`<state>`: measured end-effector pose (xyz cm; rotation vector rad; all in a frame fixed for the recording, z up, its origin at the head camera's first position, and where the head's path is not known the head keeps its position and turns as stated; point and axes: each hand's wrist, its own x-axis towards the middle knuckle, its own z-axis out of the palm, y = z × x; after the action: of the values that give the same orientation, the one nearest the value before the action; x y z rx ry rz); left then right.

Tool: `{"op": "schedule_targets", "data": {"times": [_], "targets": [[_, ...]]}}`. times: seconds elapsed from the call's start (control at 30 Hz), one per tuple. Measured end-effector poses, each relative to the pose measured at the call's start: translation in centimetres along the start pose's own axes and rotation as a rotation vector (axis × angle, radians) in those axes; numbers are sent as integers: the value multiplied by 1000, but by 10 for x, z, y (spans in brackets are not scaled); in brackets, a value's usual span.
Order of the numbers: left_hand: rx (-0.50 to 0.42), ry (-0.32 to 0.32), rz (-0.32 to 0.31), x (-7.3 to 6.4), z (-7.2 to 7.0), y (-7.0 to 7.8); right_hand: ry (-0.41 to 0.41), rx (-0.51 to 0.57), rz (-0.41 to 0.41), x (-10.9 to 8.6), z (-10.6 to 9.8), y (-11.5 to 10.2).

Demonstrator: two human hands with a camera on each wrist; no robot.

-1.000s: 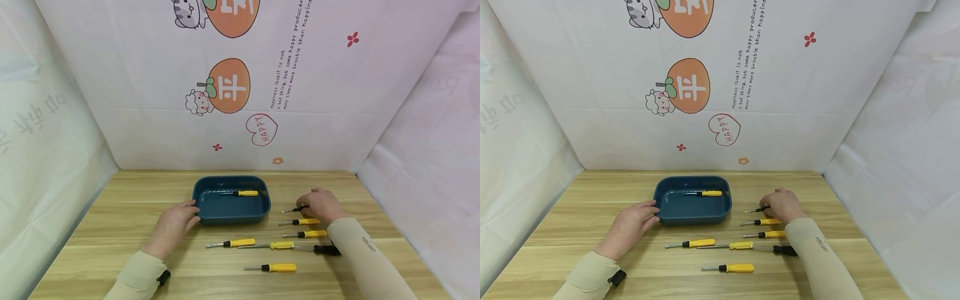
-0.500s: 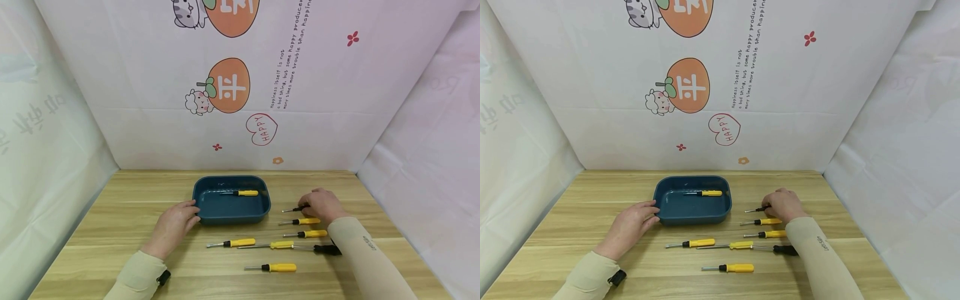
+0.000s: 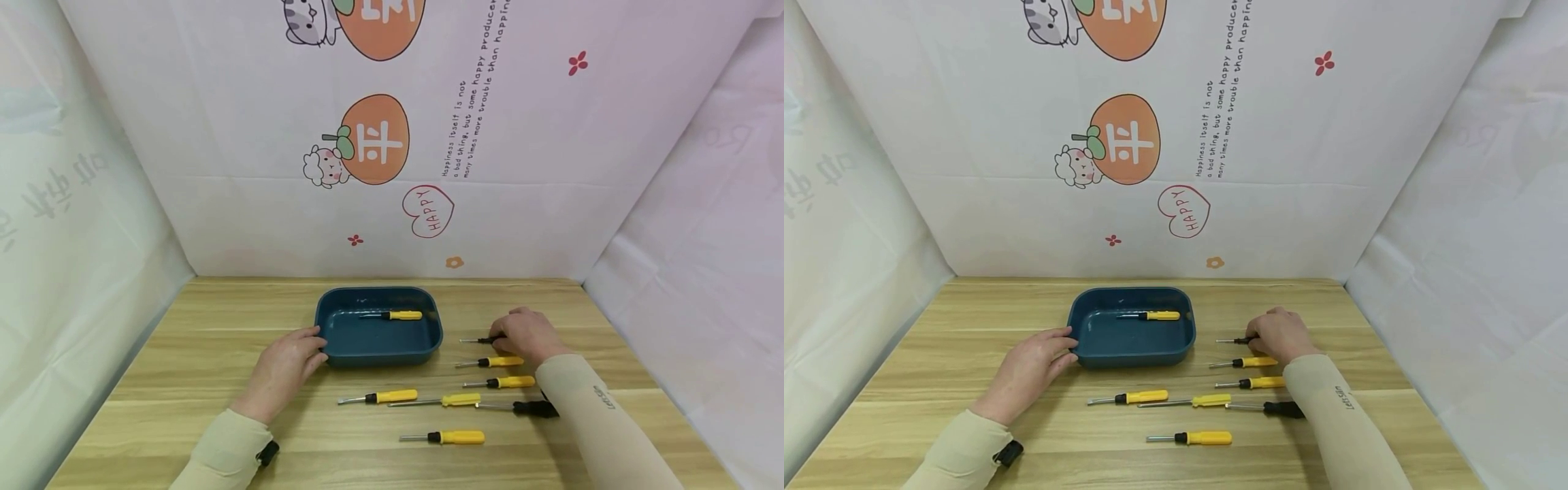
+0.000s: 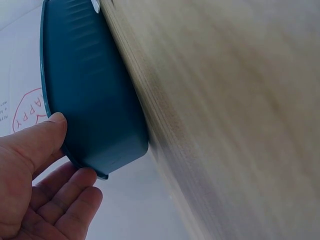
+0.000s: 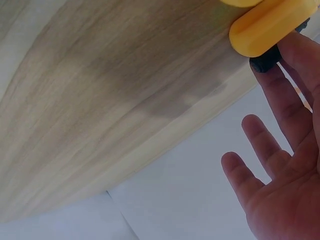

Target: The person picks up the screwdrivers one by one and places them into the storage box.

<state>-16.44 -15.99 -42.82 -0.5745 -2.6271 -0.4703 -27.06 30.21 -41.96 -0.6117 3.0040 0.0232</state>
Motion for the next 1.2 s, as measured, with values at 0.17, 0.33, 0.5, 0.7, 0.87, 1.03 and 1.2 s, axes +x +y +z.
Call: {"op": "schedule_targets", "data": {"times": [0.17, 0.33, 0.5, 0.7, 0.87, 1.03, 1.2], "targets": [[-6, 2, 2, 0, 0, 0, -15, 18, 4, -1, -3, -1], [-9, 3, -6, 1, -1, 0, -16, 72, 0, -1, -4, 0], [-14, 1, -15, 2, -2, 0, -7, 105, -6, 0, -7, 1], [-17, -5, -19, 2, -2, 0, -2, 130, -6, 2, -13, 1], [-12, -6, -12, 1, -1, -1, 14, 127, -24, 1, -18, -1], [-7, -12, -13, 1, 0, -1, 29, 142, -40, 0, -22, -5], [-5, -16, -15, 1, 0, 0, 34, 167, -36, 0, -28, -8]]}}
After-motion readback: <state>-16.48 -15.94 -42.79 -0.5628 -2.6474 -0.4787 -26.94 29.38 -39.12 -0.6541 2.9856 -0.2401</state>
